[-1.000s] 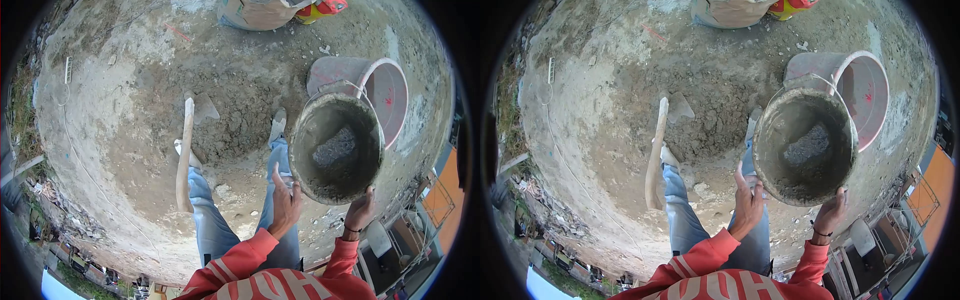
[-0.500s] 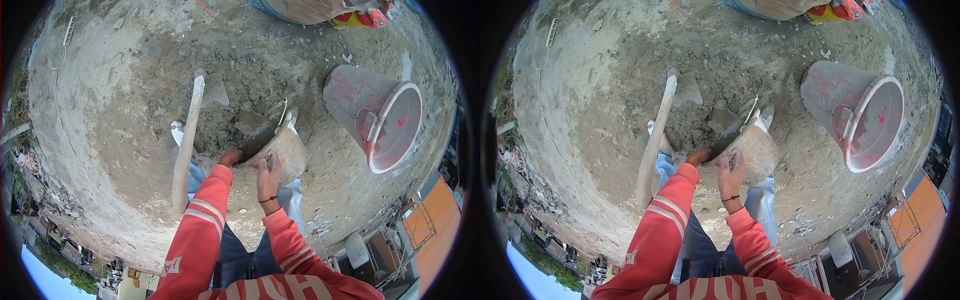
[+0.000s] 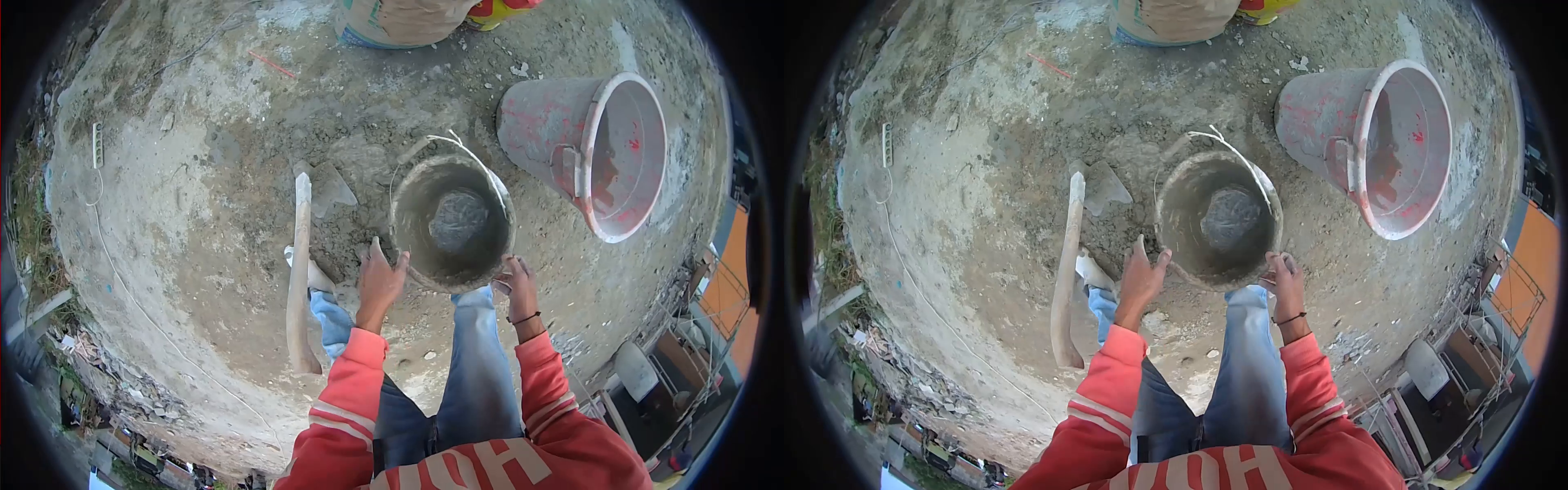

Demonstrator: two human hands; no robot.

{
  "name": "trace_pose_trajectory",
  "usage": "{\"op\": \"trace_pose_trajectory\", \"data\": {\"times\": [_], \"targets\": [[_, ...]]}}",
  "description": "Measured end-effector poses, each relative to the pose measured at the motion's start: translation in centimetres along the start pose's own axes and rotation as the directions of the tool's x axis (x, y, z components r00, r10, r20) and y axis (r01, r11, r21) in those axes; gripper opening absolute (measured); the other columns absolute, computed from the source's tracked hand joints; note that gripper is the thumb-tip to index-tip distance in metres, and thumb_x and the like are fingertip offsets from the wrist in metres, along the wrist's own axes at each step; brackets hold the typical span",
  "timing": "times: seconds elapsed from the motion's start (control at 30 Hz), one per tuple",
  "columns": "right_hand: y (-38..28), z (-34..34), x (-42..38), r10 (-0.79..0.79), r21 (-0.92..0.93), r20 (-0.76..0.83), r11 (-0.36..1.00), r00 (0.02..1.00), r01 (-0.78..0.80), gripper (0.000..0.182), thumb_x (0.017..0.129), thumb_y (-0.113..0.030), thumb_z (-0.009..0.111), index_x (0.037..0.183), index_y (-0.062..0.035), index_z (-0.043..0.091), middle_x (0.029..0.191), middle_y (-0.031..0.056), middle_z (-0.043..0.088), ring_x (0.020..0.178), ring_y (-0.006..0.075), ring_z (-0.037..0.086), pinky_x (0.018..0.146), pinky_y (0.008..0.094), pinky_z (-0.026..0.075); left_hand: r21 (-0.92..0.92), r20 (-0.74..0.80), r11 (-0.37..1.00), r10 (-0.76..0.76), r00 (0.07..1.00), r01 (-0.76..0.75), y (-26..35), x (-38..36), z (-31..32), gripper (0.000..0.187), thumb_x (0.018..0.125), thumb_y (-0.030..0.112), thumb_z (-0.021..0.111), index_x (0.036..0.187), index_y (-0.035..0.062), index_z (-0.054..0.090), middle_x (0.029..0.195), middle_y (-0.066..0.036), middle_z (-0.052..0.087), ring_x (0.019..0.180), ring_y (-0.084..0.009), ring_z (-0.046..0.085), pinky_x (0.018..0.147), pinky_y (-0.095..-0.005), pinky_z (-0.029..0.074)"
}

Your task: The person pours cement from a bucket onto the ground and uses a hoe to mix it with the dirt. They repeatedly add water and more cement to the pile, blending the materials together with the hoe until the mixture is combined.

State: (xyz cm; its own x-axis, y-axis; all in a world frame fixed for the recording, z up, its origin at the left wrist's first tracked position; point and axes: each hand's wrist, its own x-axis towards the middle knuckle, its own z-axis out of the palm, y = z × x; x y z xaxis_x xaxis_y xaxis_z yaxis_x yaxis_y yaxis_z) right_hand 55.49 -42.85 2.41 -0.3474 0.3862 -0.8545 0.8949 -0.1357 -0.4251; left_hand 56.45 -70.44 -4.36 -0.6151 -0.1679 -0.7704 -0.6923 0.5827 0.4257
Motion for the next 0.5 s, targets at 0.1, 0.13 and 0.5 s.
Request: {"op": "trace_pose_trajectory", "data": {"times": [0.1, 0.13, 0.5], "targets": [[1.5, -6.1, 2.9, 0.044, 0.092, -0.047, 0.995, 0.998, -0.040, 0.046, 0.086, -0.040, 0.073, 0.115, -0.0080, 0.058, 0.105, 0.0036, 0.060, 0.084, 0.0163, 0.059, 0.076, 0.0341, 0.052, 0.178, -0.238, 0.968, 0.217, 0.947, -0.177, 3.9, -1.1, -7.9, 0.072, 0.083, 0.025, 0.075, 0.144, 0.0048, 0.043, 0.132, -0.027, 0.051, 0.125, -0.0447, 0.047, 0.107, -0.0506, 0.038], [1.9, -8.0, 3.0, 0.055, 0.120, -0.086, 0.992, 0.995, -0.045, 0.046, 0.086, -0.040, 0.073, 0.115, -0.0080, 0.058, 0.105, 0.0036, 0.060, 0.084, 0.0163, 0.059, 0.076, 0.0341, 0.052, 0.234, -0.255, 0.961, 0.208, 0.944, -0.148, 3.6, -0.5, -10.0, 0.073, 0.081, 0.022, 0.077, 0.144, 0.0060, 0.044, 0.136, -0.027, 0.049, 0.127, -0.0450, 0.046, 0.108, -0.0512, 0.038], [11.6, -23.3, 7.4, 0.230, 0.321, -0.251, 0.936, 0.940, -0.143, 0.053, 0.084, -0.038, 0.076, 0.120, -0.0034, 0.058, 0.111, 0.0044, 0.060, 0.080, 0.0180, 0.061, 0.069, 0.0311, 0.052, -0.121, 0.355, 0.789, -0.532, 0.769, 0.602, -10.4, 6.8, -10.0, 0.025, 0.092, 0.022, 0.063, 0.108, 0.0061, 0.053, 0.077, -0.008, 0.058, 0.052, -0.0194, 0.058, 0.045, -0.0369, 0.052]]}}
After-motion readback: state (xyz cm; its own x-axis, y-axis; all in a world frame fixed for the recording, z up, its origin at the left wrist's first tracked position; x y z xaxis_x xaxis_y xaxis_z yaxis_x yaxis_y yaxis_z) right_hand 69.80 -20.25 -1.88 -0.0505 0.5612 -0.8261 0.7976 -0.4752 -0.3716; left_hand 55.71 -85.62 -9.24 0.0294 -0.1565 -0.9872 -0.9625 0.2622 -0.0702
